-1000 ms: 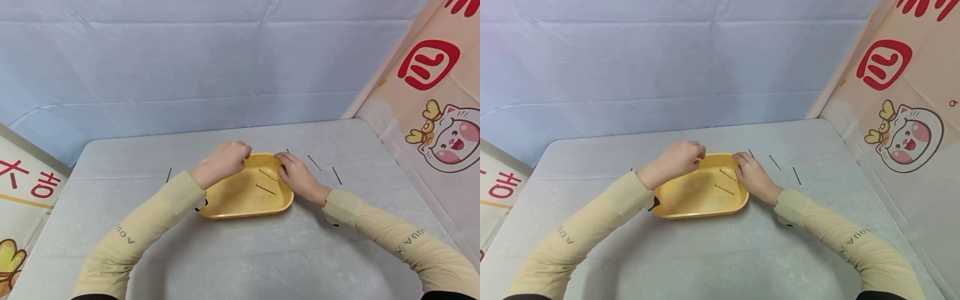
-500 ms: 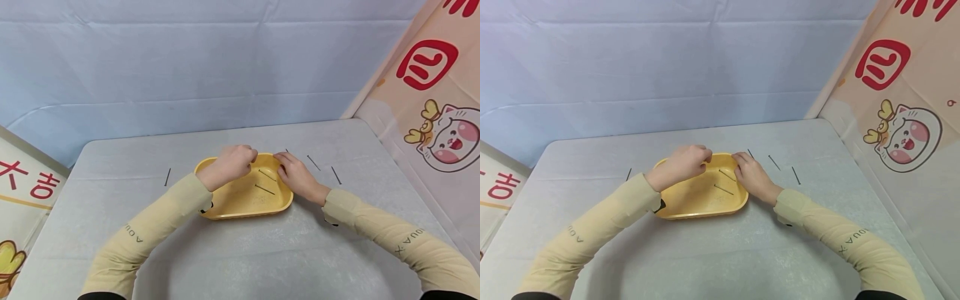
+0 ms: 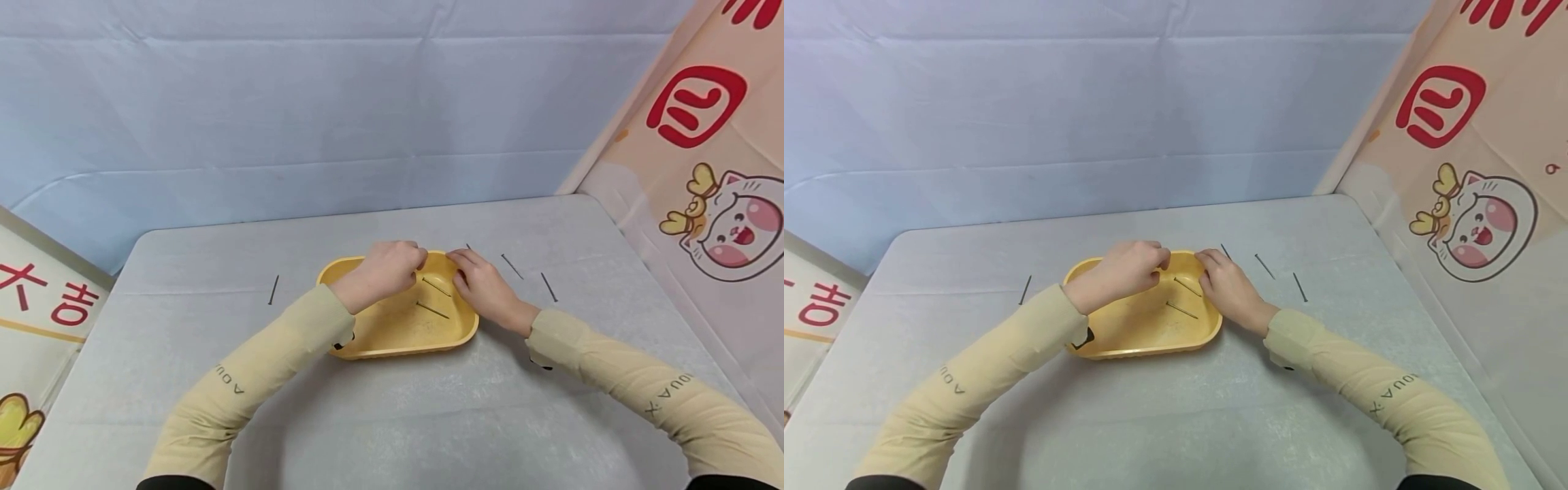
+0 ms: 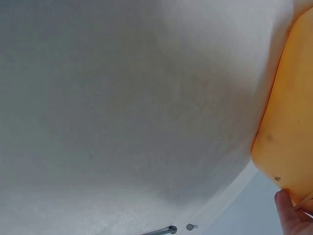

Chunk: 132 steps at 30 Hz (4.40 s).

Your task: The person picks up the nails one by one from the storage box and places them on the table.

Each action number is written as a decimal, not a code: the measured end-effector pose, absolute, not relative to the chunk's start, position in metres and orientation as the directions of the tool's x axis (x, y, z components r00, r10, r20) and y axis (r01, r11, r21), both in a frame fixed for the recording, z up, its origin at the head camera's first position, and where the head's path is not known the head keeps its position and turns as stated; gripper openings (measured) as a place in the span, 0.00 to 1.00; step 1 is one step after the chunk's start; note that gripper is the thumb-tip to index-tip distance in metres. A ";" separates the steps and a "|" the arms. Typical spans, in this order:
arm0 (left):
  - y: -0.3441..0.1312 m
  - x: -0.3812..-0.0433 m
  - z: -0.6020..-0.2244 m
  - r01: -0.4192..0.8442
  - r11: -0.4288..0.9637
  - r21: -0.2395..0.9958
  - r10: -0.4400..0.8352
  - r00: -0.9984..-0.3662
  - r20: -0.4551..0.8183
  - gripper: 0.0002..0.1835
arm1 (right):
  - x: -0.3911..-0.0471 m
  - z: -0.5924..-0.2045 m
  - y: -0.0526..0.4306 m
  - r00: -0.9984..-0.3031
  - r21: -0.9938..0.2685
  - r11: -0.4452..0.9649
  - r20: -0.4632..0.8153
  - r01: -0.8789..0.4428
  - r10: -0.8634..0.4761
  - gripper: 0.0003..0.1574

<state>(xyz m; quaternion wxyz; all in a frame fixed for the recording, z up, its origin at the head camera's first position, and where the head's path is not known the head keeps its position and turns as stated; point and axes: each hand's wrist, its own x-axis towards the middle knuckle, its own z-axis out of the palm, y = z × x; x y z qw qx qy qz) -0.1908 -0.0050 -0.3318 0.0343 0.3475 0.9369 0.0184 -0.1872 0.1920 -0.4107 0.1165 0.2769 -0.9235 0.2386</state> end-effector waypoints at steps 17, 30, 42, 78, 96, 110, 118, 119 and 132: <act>0.004 -0.197 -0.346 0.680 0.727 0.089 0.686 -0.719 -0.110 0.09 | -0.186 -0.411 0.193 -0.818 -0.378 0.731 0.346 -0.569 -0.458 0.21; 0.007 -0.203 -0.356 0.736 0.660 0.152 0.751 -0.641 -0.162 0.06 | -0.186 -0.411 0.193 -0.820 -0.378 0.732 0.346 -0.567 -0.457 0.21; 0.012 -0.209 -0.366 0.761 0.619 0.195 0.784 -0.583 -0.214 0.05 | -0.188 -0.411 0.192 -0.820 -0.373 0.736 0.347 -0.566 -0.455 0.21; 0.032 -0.207 -0.391 0.768 0.593 0.242 0.799 -0.525 -0.293 0.07 | -0.185 -0.411 0.192 -0.818 -0.389 0.724 0.354 -0.570 -0.453 0.21; 0.035 -0.206 -0.395 0.783 0.588 0.205 0.798 -0.519 -0.307 0.10 | -0.188 -0.413 0.192 -0.807 -0.387 0.714 0.373 -0.584 -0.459 0.21; 0.038 -0.211 -0.397 0.777 0.609 0.156 0.768 -0.529 -0.361 0.14 | -0.187 -0.412 0.192 -0.803 -0.384 0.710 0.374 -0.590 -0.465 0.20; 0.035 -0.211 -0.391 0.768 0.620 0.160 0.762 -0.540 -0.357 0.10 | -0.186 -0.412 0.192 -0.806 -0.379 0.717 0.374 -0.585 -0.459 0.20; 0.034 -0.211 -0.390 0.764 0.624 0.167 0.760 -0.543 -0.358 0.09 | -0.186 -0.412 0.192 -0.806 -0.379 0.717 0.376 -0.585 -0.458 0.20; 0.025 -0.212 -0.375 0.738 0.645 0.201 0.746 -0.549 -0.377 0.07 | -0.187 -0.415 0.193 -0.799 -0.376 0.711 0.381 -0.594 -0.466 0.20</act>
